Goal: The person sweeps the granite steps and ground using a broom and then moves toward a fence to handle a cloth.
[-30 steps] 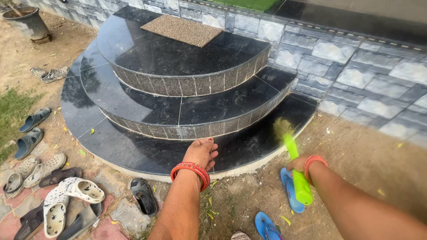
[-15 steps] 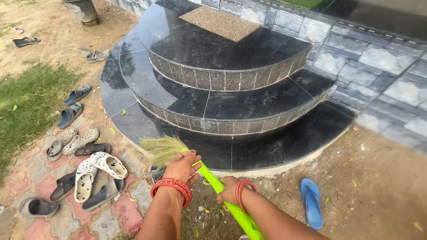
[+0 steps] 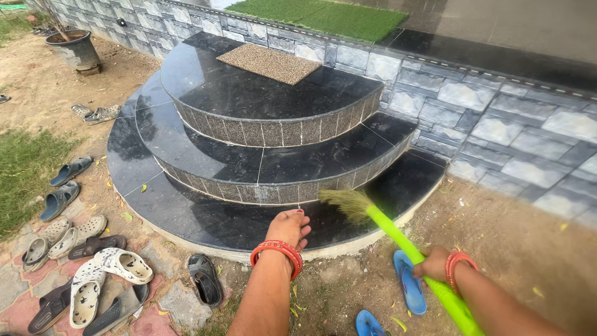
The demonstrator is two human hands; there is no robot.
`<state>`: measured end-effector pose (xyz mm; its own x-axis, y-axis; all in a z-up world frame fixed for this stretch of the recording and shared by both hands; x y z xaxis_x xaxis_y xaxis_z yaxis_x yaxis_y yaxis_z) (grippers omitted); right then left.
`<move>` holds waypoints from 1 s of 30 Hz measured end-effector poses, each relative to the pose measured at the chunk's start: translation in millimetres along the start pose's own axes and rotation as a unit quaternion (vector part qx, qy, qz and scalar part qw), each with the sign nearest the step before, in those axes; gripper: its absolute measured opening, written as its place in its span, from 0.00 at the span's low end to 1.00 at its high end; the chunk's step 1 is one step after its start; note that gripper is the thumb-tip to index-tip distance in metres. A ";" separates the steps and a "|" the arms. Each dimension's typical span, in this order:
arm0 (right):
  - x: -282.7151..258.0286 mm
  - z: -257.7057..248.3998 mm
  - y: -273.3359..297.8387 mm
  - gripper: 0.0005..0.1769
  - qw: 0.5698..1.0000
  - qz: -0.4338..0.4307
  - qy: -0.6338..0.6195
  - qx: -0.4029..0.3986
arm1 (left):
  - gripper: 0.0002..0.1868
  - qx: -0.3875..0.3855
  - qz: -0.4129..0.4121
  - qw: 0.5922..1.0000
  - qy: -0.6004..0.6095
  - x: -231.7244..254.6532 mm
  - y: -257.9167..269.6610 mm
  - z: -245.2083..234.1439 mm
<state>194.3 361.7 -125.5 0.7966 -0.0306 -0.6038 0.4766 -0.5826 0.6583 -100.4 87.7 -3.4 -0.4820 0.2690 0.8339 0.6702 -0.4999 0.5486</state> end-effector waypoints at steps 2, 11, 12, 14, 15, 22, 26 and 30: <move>24.3 -15.7 -19.9 0.20 0.999 0.029 0.008 0.021 | 0.11 -0.005 -0.003 1.000 -0.010 -3.7 -1.0 9.1; -11.5 193.9 -55.8 0.29 0.951 -0.009 0.302 -0.070 | 0.10 0.063 -0.048 0.996 0.039 -37.5 -12.7 -56.0; -22.4 229.9 -45.7 0.28 0.951 -0.009 0.290 -0.108 | 0.10 0.078 -0.049 0.995 0.049 -42.9 -14.2 -71.0; -44.2 282.8 -20.4 0.26 0.959 -0.001 0.213 -0.185 | 0.09 0.101 -0.052 0.991 0.069 -55.4 -13.8 -94.2; -58.0 297.5 -9.2 0.24 0.964 0.006 0.148 -0.222 | 0.09 0.109 -0.054 0.989 0.079 -58.9 -13.2 -102.9; -94.8 291.5 32.5 0.26 0.970 0.000 -0.025 -0.243 | 0.09 0.107 -0.065 0.989 0.085 -56.8 -4.1 -103.1; -29.8 252.2 -4.4 0.16 0.965 0.056 -0.133 -0.221 | 0.10 0.063 -0.036 0.995 0.064 -39.2 -7.5 -71.5; 98.6 154.4 -49.2 0.10 0.949 0.156 -0.249 -0.119 | 0.10 0.035 -0.033 0.999 0.004 -32.0 6.9 -38.6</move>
<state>191.9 262.0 -286.8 0.6666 -0.5848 -0.4623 0.3646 -0.2852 0.8864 -102.1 43.9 -28.7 -0.5315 0.2927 0.7949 0.6739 -0.4225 0.6061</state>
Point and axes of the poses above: each hand's wrist, its own y-axis away from the middle knuckle, its own z-axis out of the palm, x = y × z, the point moved 10 cm from there along -y, towards the middle knuckle, and after that the axes turned 3 degrees about -y, right-handed, at the moved point
